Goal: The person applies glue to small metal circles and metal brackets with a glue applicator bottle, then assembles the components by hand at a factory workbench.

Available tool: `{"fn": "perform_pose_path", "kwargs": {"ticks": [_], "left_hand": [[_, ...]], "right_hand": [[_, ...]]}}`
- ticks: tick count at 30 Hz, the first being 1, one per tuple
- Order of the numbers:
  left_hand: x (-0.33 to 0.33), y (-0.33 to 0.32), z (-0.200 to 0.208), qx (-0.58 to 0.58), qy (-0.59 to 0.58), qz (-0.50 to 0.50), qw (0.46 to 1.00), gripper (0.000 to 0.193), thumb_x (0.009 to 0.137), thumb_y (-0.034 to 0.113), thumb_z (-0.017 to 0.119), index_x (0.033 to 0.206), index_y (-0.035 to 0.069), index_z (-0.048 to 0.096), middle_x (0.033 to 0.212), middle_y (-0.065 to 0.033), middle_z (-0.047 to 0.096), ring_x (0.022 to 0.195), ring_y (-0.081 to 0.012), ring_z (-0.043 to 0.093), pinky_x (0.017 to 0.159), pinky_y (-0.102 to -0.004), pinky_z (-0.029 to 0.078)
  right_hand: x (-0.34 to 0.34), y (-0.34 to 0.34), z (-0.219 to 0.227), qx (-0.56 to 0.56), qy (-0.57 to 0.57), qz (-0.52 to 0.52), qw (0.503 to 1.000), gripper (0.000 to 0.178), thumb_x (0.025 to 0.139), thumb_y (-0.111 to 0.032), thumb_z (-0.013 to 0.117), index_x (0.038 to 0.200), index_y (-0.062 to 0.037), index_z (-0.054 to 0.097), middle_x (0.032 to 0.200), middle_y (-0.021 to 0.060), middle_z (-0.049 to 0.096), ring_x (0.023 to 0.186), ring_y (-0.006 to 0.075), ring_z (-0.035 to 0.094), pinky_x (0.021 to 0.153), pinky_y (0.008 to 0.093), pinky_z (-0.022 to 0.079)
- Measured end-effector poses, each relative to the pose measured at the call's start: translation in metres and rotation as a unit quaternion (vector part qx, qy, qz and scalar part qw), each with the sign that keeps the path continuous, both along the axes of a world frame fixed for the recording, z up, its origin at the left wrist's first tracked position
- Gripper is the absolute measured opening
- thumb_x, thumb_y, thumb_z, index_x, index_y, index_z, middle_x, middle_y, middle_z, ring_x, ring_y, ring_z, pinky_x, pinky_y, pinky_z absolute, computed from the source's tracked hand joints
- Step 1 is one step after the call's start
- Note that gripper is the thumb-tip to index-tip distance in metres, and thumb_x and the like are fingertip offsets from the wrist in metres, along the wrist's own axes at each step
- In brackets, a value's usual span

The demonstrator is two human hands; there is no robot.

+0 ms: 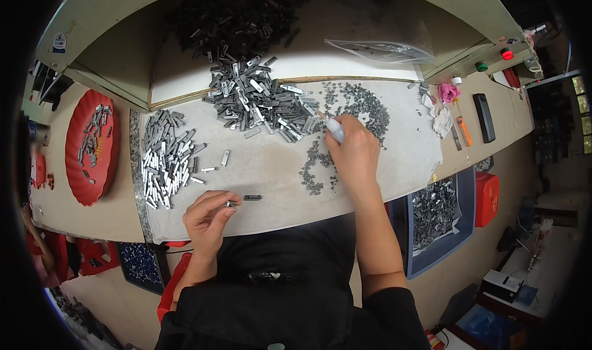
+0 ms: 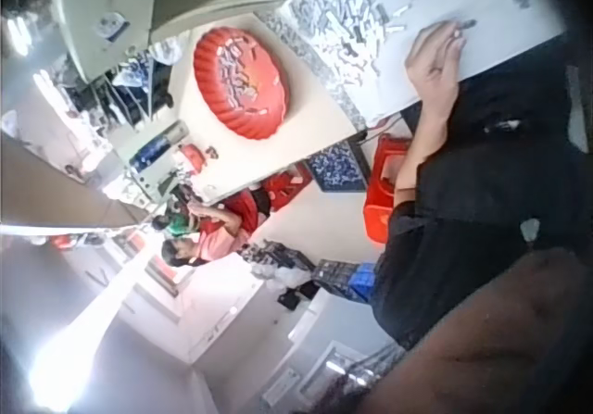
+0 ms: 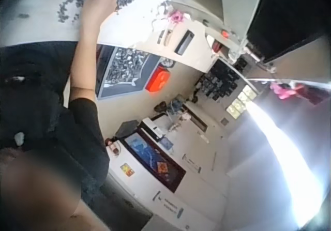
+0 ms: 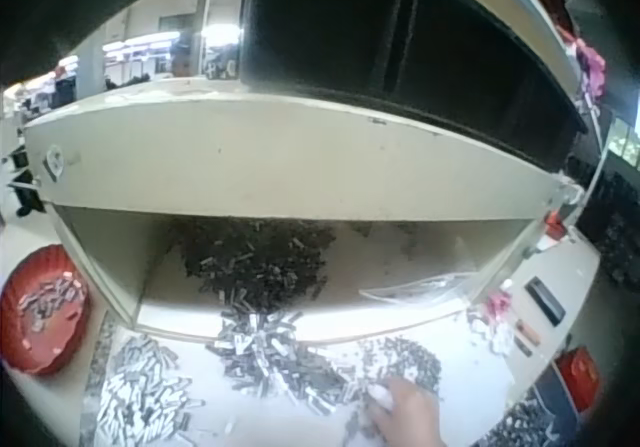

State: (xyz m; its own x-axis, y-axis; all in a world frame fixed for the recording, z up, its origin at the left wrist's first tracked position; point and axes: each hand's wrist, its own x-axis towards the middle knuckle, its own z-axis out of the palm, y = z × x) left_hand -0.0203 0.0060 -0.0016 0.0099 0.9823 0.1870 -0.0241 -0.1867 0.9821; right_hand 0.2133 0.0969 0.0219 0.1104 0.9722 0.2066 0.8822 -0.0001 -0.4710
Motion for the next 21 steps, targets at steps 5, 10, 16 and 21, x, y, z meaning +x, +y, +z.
{"fn": "perform_pose_path", "kwargs": {"ticks": [5, 10, 16, 21], "left_hand": [[0.0, 0.0, 0.0, -0.01, -0.005, 0.01, 1.0, 0.021, 0.068, -0.008, 0.061, 0.089, -0.003, 0.062, 0.083, -0.0126, 0.062, 0.074, -0.0182, 0.06, 0.067, -0.0247, 0.047], [-0.004, -0.001, 0.0, 0.024, 0.042, -0.007, 0.999, 0.02, 0.071, -0.01, 0.058, 0.09, -0.006, 0.06, 0.085, -0.0146, 0.06, 0.076, -0.019, 0.059, 0.067, -0.0254, 0.047], [0.001, 0.002, -0.002, 0.01, 0.027, -0.001, 1.0, 0.022, 0.07, -0.009, 0.061, 0.092, -0.005, 0.062, 0.086, -0.013, 0.06, 0.076, -0.0168, 0.059, 0.065, -0.0226, 0.047], [0.001, 0.002, -0.001, 0.02, 0.06, 0.015, 0.998, 0.022, 0.069, -0.006, 0.064, 0.091, -0.003, 0.063, 0.087, -0.0115, 0.06, 0.074, -0.015, 0.058, 0.063, -0.0214, 0.046]], "right_hand": [[-0.001, -0.001, -0.001, -0.007, 0.009, -0.005, 1.0, 0.011, 0.069, -0.009, 0.063, 0.074, -0.0023, 0.056, 0.069, 0.0136, 0.057, 0.063, 0.0303, 0.056, 0.056, 0.036, 0.043], [-0.009, -0.013, 0.003, 0.028, 0.095, 0.035, 0.994, 0.01, 0.07, -0.007, 0.063, 0.076, -0.0015, 0.056, 0.07, 0.0123, 0.059, 0.06, 0.0254, 0.058, 0.055, 0.0313, 0.044], [-0.051, -0.044, 0.025, -0.134, 0.335, 0.212, 0.908, 0.009, 0.07, -0.002, 0.063, 0.076, 0.0002, 0.057, 0.07, 0.0064, 0.059, 0.062, 0.0125, 0.055, 0.058, 0.023, 0.042], [-0.066, -0.047, 0.024, -0.142, 0.324, 0.291, 0.889, 0.01, 0.069, -0.001, 0.063, 0.076, -0.0009, 0.057, 0.072, 0.0075, 0.059, 0.064, 0.0178, 0.058, 0.059, 0.0252, 0.043]]}}
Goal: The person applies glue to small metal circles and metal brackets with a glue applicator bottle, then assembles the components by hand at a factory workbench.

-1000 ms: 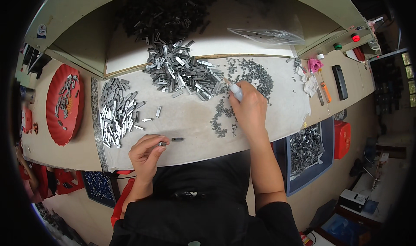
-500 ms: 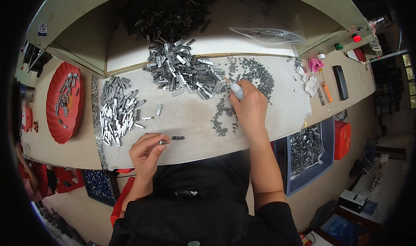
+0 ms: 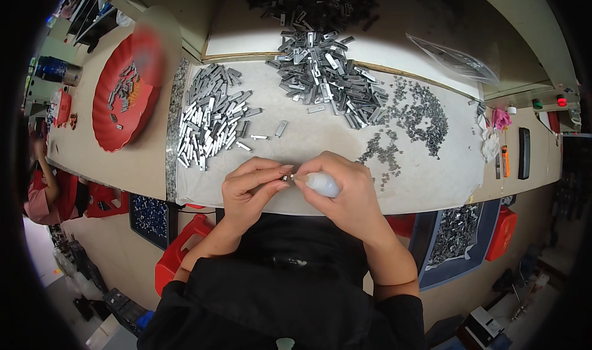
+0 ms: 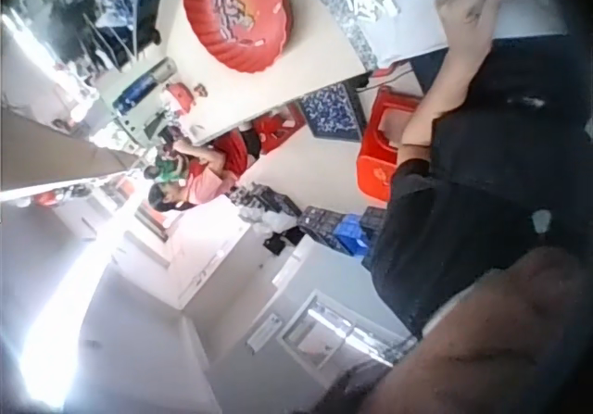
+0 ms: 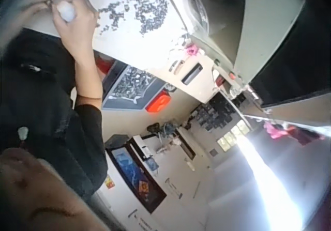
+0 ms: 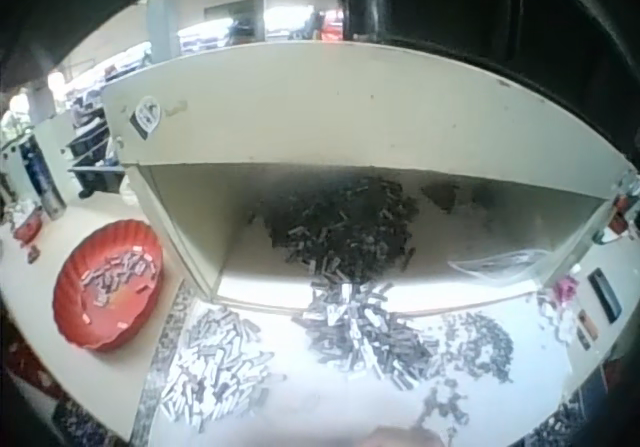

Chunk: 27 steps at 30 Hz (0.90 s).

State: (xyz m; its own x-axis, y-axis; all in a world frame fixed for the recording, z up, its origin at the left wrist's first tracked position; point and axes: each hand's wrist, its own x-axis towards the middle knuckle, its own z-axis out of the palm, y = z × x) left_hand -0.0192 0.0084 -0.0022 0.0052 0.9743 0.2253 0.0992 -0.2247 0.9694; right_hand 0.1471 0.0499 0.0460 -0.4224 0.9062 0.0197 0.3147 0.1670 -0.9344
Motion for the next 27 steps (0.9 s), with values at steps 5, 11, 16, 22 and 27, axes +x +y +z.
{"fn": "perform_pose_path", "kwargs": {"ticks": [5, 11, 16, 22, 27], "left_hand": [[0.0003, -0.0001, 0.002, -0.005, -0.006, 0.006, 1.0, 0.023, 0.068, -0.004, 0.066, 0.09, -0.002, 0.064, 0.086, -0.0105, 0.06, 0.073, -0.014, 0.057, 0.063, -0.0212, 0.045], [0.0004, 0.0003, 0.0024, 0.003, 0.009, 0.0, 1.0, 0.023, 0.068, -0.003, 0.066, 0.091, -0.002, 0.064, 0.085, -0.0098, 0.059, 0.073, -0.0136, 0.056, 0.063, -0.0213, 0.045], [0.0009, 0.0007, 0.001, -0.001, 0.024, 0.0, 1.0, 0.023, 0.068, -0.003, 0.066, 0.091, -0.002, 0.064, 0.085, -0.0097, 0.059, 0.072, -0.0134, 0.056, 0.062, -0.0214, 0.044], [0.0026, 0.0003, 0.002, 0.024, 0.045, 0.011, 0.999, 0.024, 0.067, -0.004, 0.066, 0.091, -0.001, 0.064, 0.085, -0.0094, 0.058, 0.071, -0.0134, 0.056, 0.06, -0.0211, 0.044], [0.0086, -0.0015, 0.0002, 0.039, 0.079, 0.025, 0.996, 0.024, 0.067, -0.003, 0.066, 0.09, 0.0, 0.064, 0.082, -0.0089, 0.058, 0.067, -0.0149, 0.055, 0.056, -0.0227, 0.043]], "right_hand": [[-0.0024, 0.0006, 0.0014, 0.02, -0.006, 0.02, 1.0, 0.013, 0.066, -0.001, 0.064, 0.077, -0.002, 0.057, 0.073, 0.0079, 0.059, 0.066, 0.0213, 0.059, 0.059, 0.0267, 0.044], [-0.0016, 0.0019, 0.0002, 0.025, -0.014, 0.026, 0.999, 0.013, 0.066, 0.0, 0.063, 0.077, -0.0024, 0.056, 0.073, 0.0079, 0.058, 0.065, 0.0216, 0.059, 0.059, 0.0271, 0.045], [-0.0014, 0.0017, -0.0021, 0.031, -0.015, 0.028, 0.999, 0.014, 0.065, -0.001, 0.063, 0.077, -0.0025, 0.056, 0.073, 0.008, 0.058, 0.065, 0.0225, 0.059, 0.058, 0.0277, 0.045], [-0.001, 0.0035, -0.0012, 0.043, -0.03, 0.034, 0.998, 0.017, 0.064, -0.001, 0.063, 0.078, -0.0026, 0.055, 0.073, 0.009, 0.058, 0.064, 0.0252, 0.058, 0.057, 0.0291, 0.044], [0.0047, 0.0068, 0.0001, 0.064, -0.058, 0.053, 0.995, 0.019, 0.062, 0.0, 0.064, 0.077, -0.002, 0.054, 0.073, 0.0095, 0.058, 0.065, 0.0266, 0.057, 0.055, 0.0303, 0.044]]}}
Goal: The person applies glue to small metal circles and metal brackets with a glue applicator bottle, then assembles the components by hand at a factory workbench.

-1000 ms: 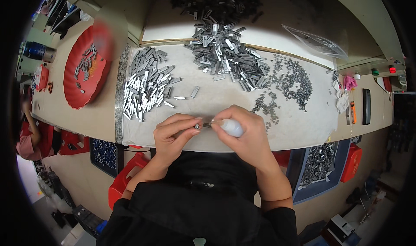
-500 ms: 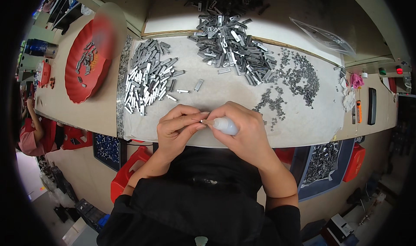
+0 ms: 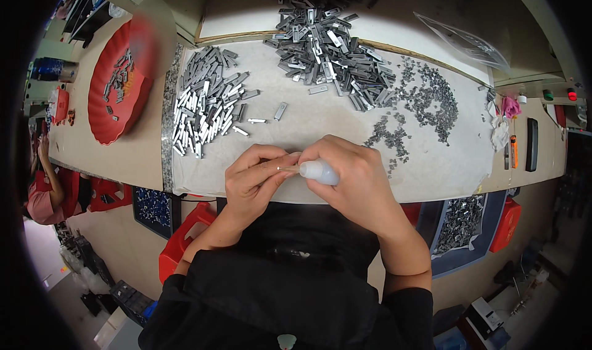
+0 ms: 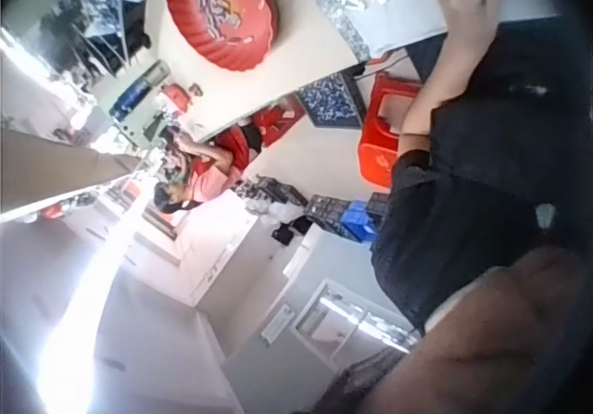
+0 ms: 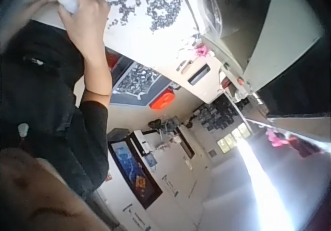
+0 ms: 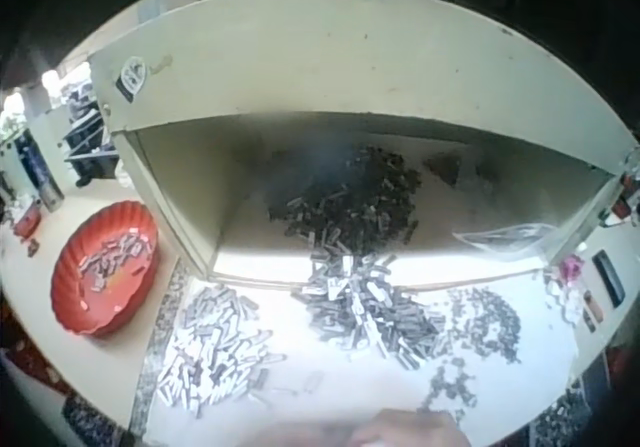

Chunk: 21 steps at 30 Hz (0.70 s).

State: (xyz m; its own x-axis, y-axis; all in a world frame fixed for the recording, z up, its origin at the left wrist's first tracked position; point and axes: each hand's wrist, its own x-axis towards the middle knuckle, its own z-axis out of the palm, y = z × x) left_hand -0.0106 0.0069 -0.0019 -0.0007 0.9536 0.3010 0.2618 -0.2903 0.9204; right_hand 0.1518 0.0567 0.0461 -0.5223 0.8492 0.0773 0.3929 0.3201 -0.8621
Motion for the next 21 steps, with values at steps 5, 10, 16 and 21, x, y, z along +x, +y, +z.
{"fn": "perform_pose_path", "kwargs": {"ticks": [5, 10, 16, 21], "left_hand": [[-0.001, -0.001, -0.002, 0.03, 0.02, 0.015, 0.999, 0.025, 0.065, -0.002, 0.066, 0.09, 0.0, 0.064, 0.08, -0.0084, 0.057, 0.065, -0.0173, 0.055, 0.054, -0.0249, 0.043], [-0.004, -0.001, -0.003, 0.032, 0.032, 0.018, 0.999, 0.021, 0.067, -0.008, 0.062, 0.087, -0.003, 0.064, 0.082, -0.0109, 0.058, 0.07, -0.0151, 0.057, 0.059, -0.0224, 0.045], [-0.008, 0.001, 0.002, -0.036, -0.048, 0.02, 0.998, 0.018, 0.07, -0.008, 0.06, 0.088, -0.004, 0.062, 0.085, -0.0128, 0.06, 0.074, -0.0161, 0.059, 0.063, -0.0228, 0.046], [-0.011, 0.0, -0.003, -0.031, -0.116, 0.009, 0.993, 0.016, 0.073, -0.007, 0.06, 0.088, -0.004, 0.061, 0.087, -0.0142, 0.062, 0.079, -0.0175, 0.06, 0.068, -0.0241, 0.046]], "right_hand": [[-0.004, 0.004, 0.006, 0.017, -0.021, 0.027, 0.999, 0.019, 0.062, 0.001, 0.064, 0.077, -0.0017, 0.054, 0.074, 0.0096, 0.059, 0.066, 0.0273, 0.058, 0.055, 0.0307, 0.045], [-0.012, 0.001, 0.005, 0.033, -0.019, 0.015, 0.999, 0.018, 0.062, 0.0, 0.065, 0.077, -0.0014, 0.054, 0.074, 0.0095, 0.059, 0.065, 0.0271, 0.059, 0.054, 0.0309, 0.045], [-0.02, -0.008, -0.007, 0.029, 0.009, -0.047, 0.998, 0.014, 0.067, -0.001, 0.064, 0.078, -0.0014, 0.056, 0.074, 0.0083, 0.059, 0.065, 0.0221, 0.059, 0.057, 0.0269, 0.046], [-0.022, -0.019, -0.011, -0.118, 0.144, -0.158, 0.97, 0.01, 0.072, -0.002, 0.063, 0.081, -0.0003, 0.06, 0.075, 0.0058, 0.061, 0.067, 0.0108, 0.058, 0.06, 0.0221, 0.044]]}}
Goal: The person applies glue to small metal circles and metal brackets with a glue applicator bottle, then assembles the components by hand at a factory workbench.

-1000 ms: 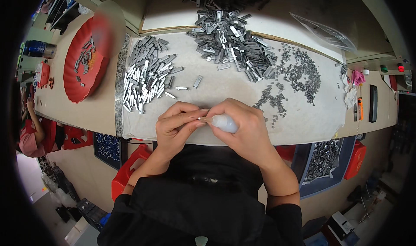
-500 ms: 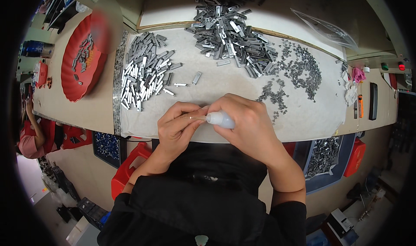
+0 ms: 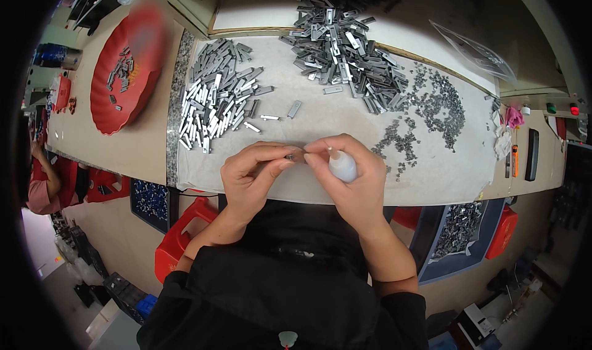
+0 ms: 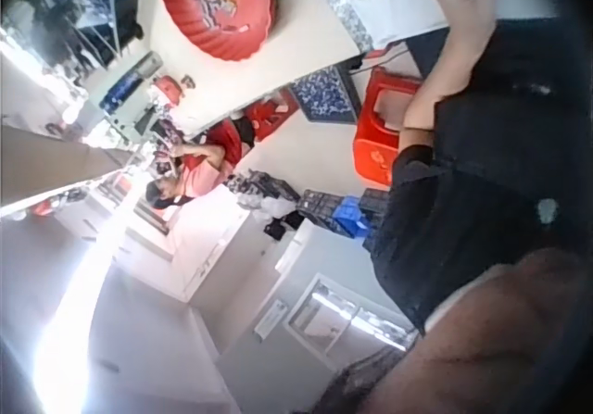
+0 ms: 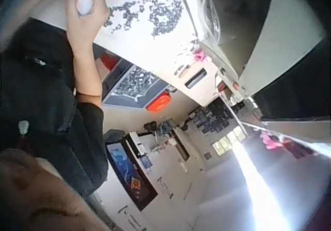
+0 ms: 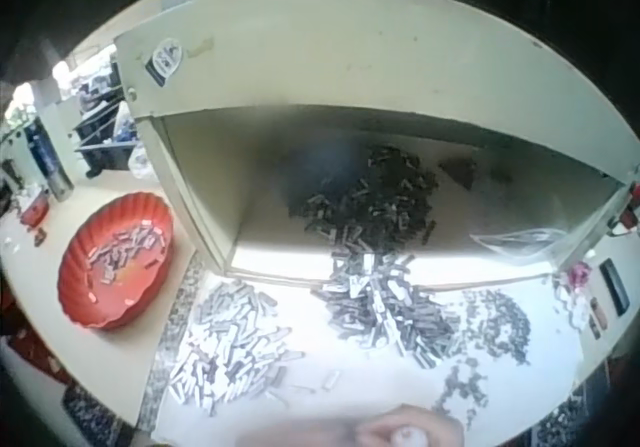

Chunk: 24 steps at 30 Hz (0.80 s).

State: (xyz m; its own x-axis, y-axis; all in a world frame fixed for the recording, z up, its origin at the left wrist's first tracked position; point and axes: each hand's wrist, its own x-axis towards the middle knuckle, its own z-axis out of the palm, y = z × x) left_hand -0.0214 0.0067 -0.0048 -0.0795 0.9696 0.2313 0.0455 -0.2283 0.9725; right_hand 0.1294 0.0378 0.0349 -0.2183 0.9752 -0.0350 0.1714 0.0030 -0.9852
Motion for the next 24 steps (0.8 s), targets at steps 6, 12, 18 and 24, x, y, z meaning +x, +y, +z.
{"fn": "perform_pose_path", "kwargs": {"ticks": [6, 12, 18, 24], "left_hand": [[0.0021, -0.0013, 0.0029, 0.035, 0.019, 0.014, 0.999, 0.016, 0.071, -0.007, 0.061, 0.087, -0.004, 0.061, 0.085, -0.0148, 0.063, 0.078, -0.0187, 0.061, 0.067, -0.0241, 0.047], [0.0051, -0.0014, 0.0035, 0.078, 0.081, 0.037, 0.993, 0.017, 0.069, -0.008, 0.061, 0.085, -0.003, 0.062, 0.083, -0.0147, 0.063, 0.074, -0.0195, 0.062, 0.062, -0.0232, 0.048], [0.0044, -0.0026, 0.0042, 0.101, 0.117, 0.048, 0.987, 0.017, 0.069, -0.008, 0.061, 0.084, -0.003, 0.063, 0.082, -0.0145, 0.063, 0.071, -0.0194, 0.062, 0.06, -0.023, 0.048], [0.0041, -0.0041, 0.0034, 0.094, 0.099, 0.05, 0.989, 0.017, 0.069, -0.008, 0.062, 0.085, -0.004, 0.062, 0.083, -0.0147, 0.062, 0.072, -0.0192, 0.061, 0.062, -0.0236, 0.048]], "right_hand": [[-0.0048, -0.0057, -0.0041, -0.088, 0.067, 0.0, 0.994, 0.007, 0.075, -0.002, 0.062, 0.081, 0.0004, 0.061, 0.074, 0.0033, 0.061, 0.068, 0.0057, 0.053, 0.061, 0.0188, 0.041], [0.0007, -0.0035, -0.0034, -0.106, 0.077, 0.017, 0.991, 0.007, 0.075, -0.004, 0.062, 0.08, 0.0012, 0.06, 0.072, 0.0027, 0.061, 0.068, 0.0054, 0.053, 0.062, 0.0188, 0.041], [0.0001, -0.0016, -0.0054, -0.162, 0.128, 0.034, 0.978, 0.006, 0.077, -0.005, 0.061, 0.077, 0.0006, 0.059, 0.068, 0.0016, 0.059, 0.057, 0.0038, 0.05, 0.051, 0.017, 0.039], [-0.0029, -0.0004, -0.0029, -0.166, 0.141, 0.039, 0.975, 0.005, 0.077, -0.004, 0.061, 0.076, 0.0001, 0.059, 0.064, -0.0001, 0.056, 0.053, 0.0026, 0.047, 0.047, 0.0159, 0.036]]}}
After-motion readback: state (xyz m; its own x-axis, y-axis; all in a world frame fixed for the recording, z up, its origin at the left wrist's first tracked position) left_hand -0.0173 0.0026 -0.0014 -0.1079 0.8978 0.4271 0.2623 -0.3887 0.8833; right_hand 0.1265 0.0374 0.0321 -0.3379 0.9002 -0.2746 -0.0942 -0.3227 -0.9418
